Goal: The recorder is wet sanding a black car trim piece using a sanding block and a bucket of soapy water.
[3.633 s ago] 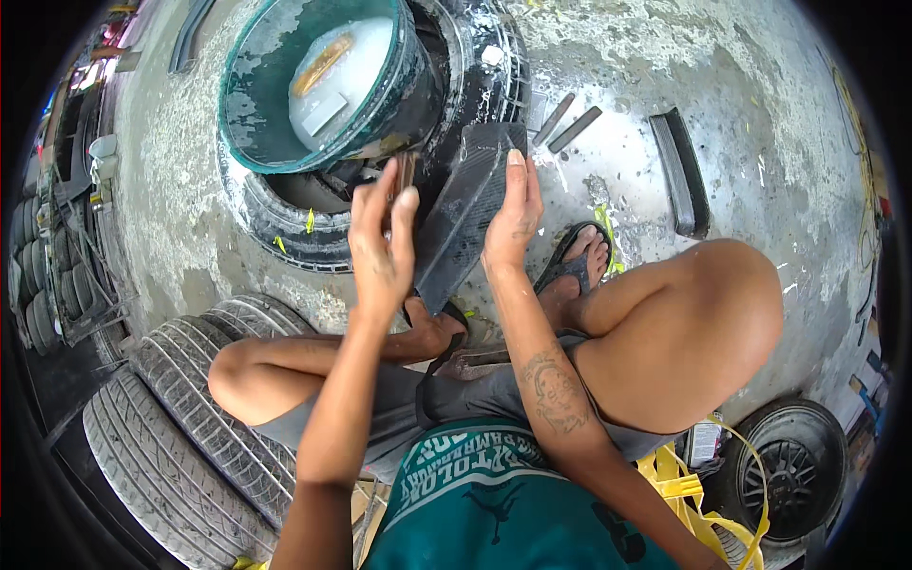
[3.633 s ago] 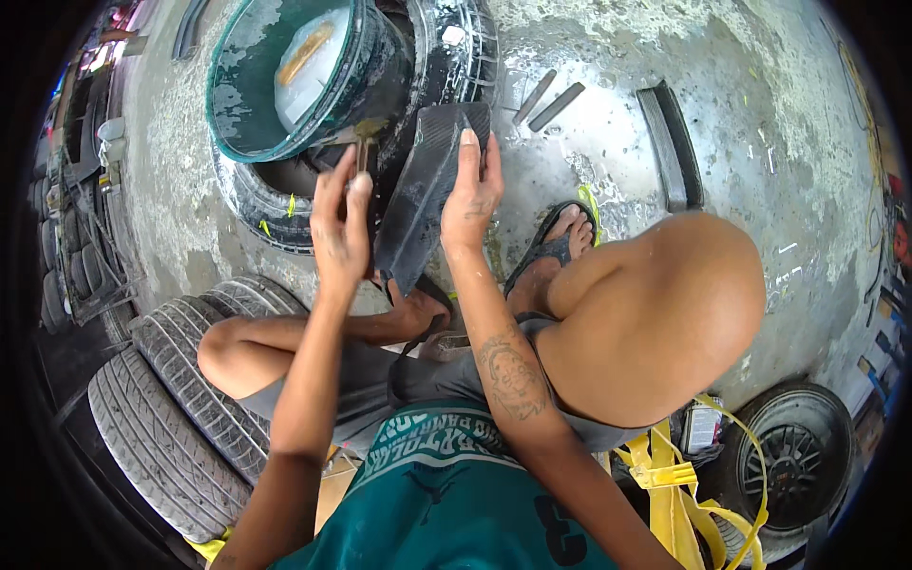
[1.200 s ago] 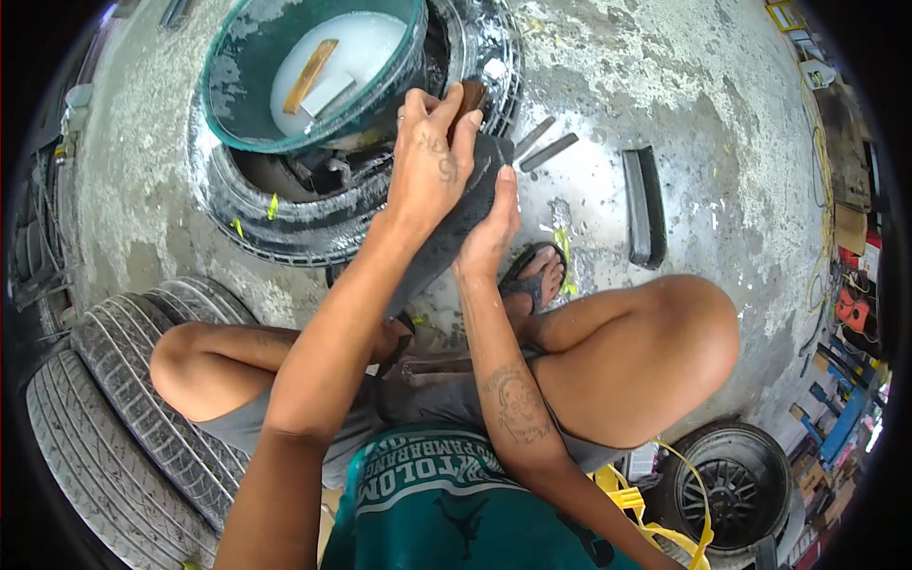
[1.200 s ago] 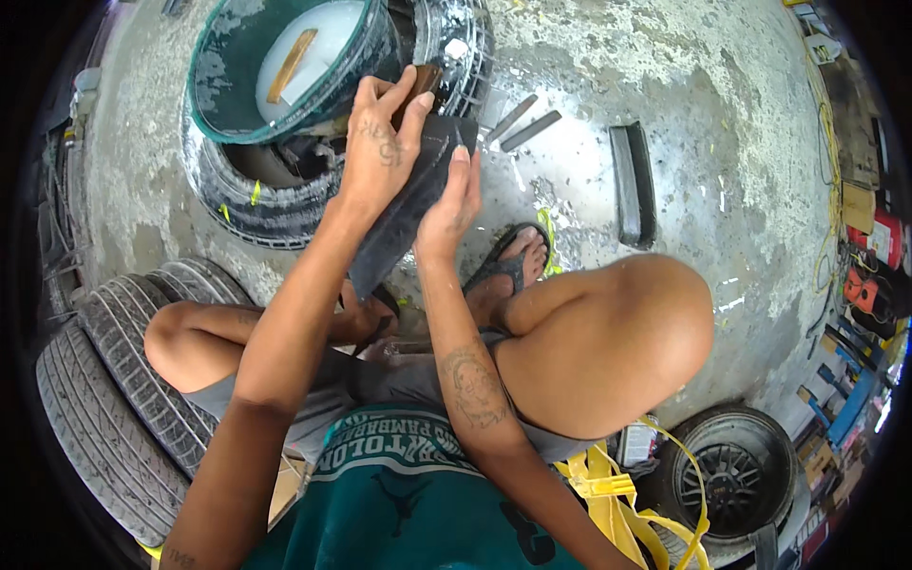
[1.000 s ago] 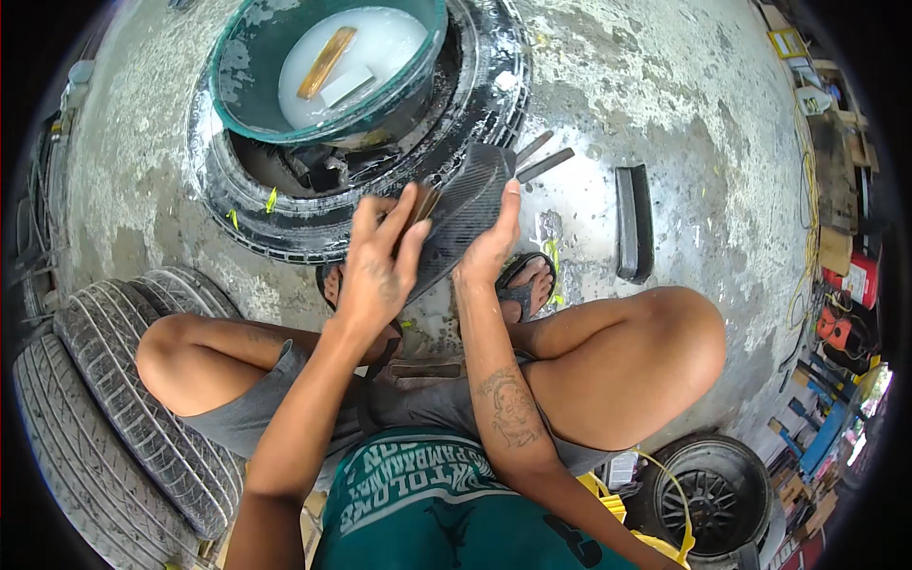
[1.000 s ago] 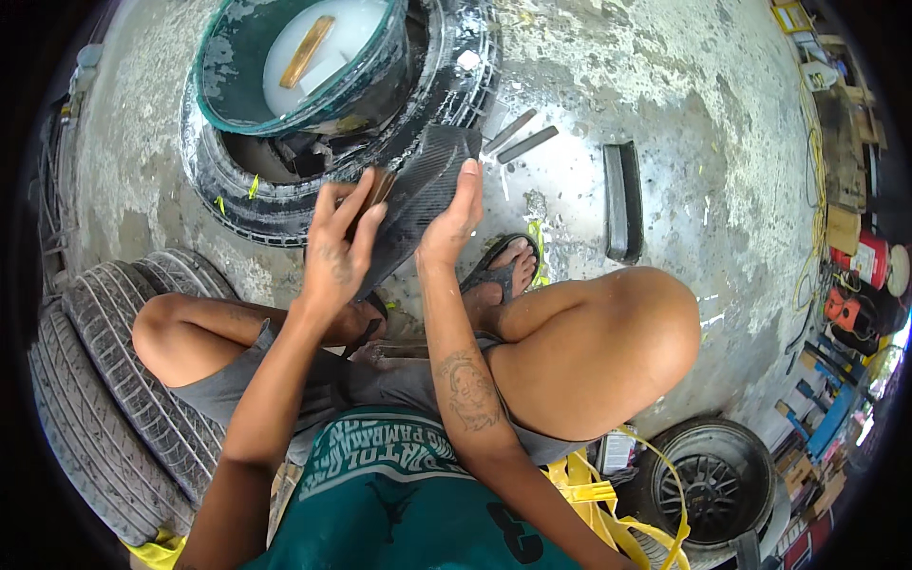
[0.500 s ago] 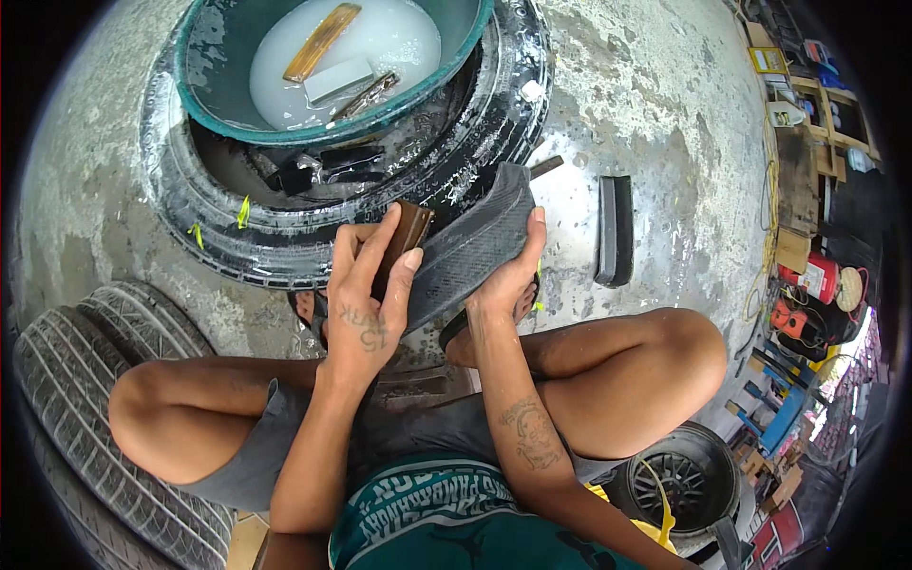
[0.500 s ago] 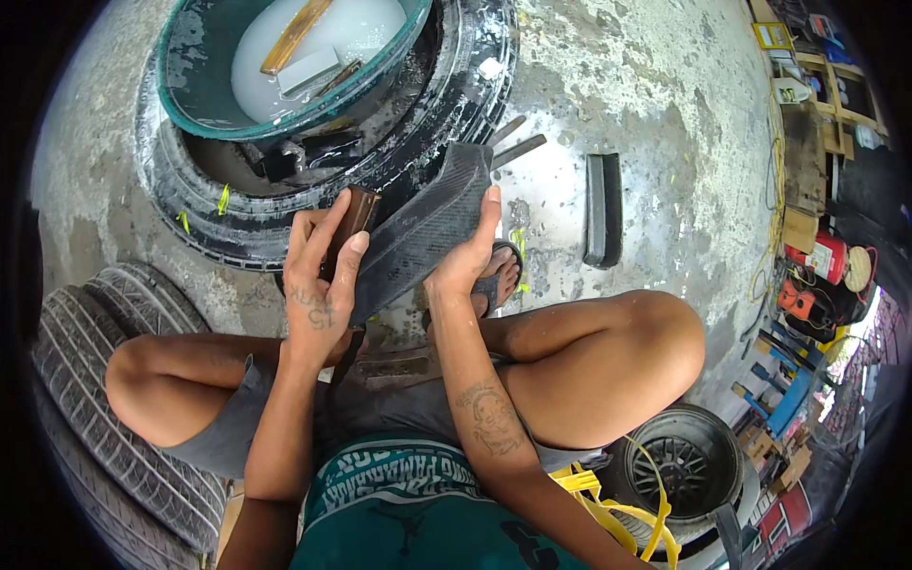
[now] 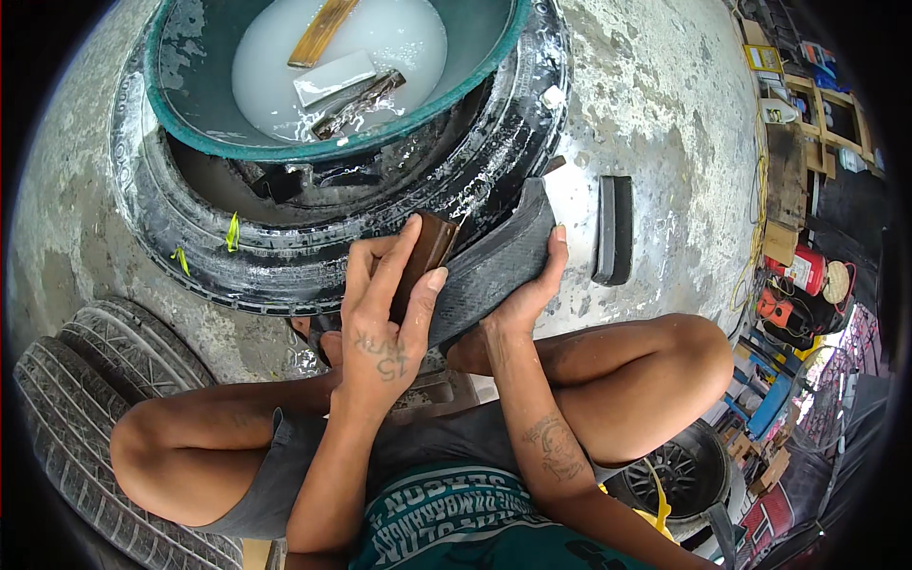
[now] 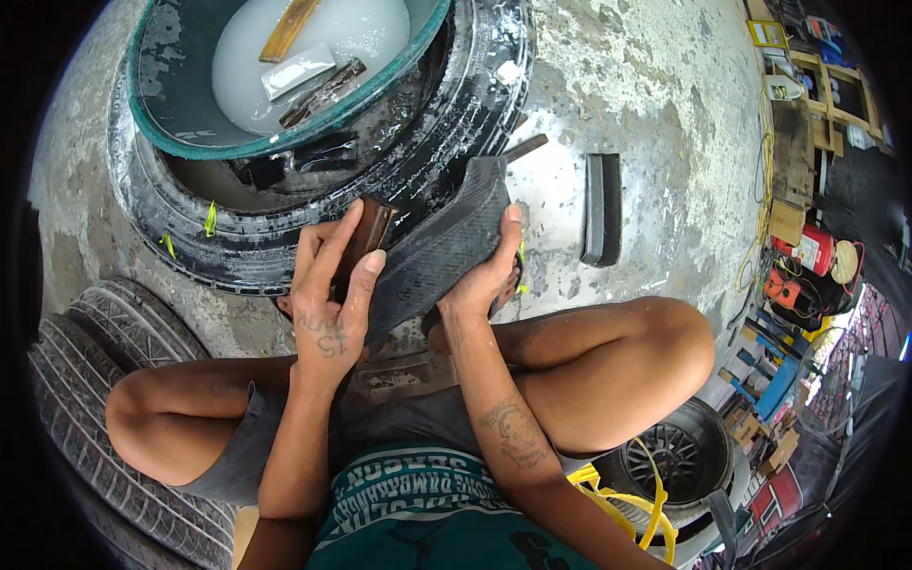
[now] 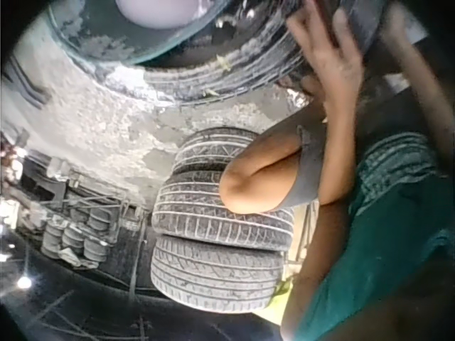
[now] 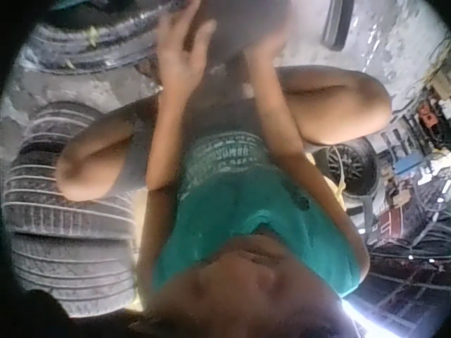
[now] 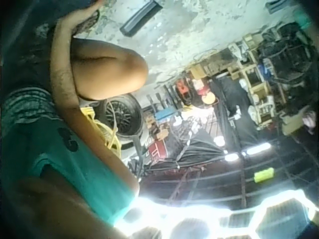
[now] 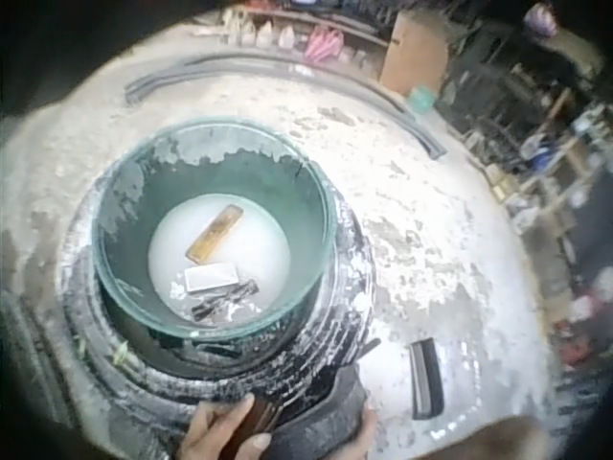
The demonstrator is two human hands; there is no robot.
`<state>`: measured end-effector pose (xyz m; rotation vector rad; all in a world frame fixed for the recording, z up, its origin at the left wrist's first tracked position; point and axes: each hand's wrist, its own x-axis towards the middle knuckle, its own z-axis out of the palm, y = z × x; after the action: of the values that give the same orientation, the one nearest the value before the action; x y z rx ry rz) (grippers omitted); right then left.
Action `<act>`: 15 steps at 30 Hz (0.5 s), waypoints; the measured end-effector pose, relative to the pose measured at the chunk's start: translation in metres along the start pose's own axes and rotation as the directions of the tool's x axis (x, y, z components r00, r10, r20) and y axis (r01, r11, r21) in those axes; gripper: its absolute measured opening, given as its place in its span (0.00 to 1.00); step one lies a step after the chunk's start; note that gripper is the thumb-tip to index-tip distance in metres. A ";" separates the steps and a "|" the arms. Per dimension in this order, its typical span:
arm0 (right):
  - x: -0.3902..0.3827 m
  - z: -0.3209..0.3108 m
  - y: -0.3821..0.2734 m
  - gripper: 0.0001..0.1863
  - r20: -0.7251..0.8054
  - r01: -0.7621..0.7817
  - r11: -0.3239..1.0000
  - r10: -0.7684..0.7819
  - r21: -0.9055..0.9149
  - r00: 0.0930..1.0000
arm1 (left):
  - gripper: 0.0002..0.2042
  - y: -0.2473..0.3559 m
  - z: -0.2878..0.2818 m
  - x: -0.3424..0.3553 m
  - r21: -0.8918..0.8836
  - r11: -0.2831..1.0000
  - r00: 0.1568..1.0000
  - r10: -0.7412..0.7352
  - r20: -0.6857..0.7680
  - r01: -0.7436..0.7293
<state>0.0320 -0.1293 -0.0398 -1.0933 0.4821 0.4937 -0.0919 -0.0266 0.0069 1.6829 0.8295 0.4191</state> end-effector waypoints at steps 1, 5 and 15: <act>-0.001 0.001 -0.001 0.33 -0.005 -0.008 1.000 0.008 -0.001 1.000 | 0.24 0.002 0.001 0.001 0.018 1.000 1.000 0.011 0.000 -0.011; 0.001 -0.002 0.002 0.32 -0.020 -0.041 0.998 0.042 0.051 0.999 | 0.24 0.009 0.002 0.005 0.116 0.989 0.995 0.094 0.016 -0.095; 0.013 -0.016 0.017 0.36 0.034 0.038 0.995 -0.041 0.088 0.999 | 0.27 0.030 0.049 0.067 0.390 0.725 0.824 0.490 0.285 -0.567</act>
<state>0.0305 -0.1361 -0.0657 -1.0065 0.4456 0.4530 -0.0043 -0.0161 0.0111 2.3834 0.3072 0.4873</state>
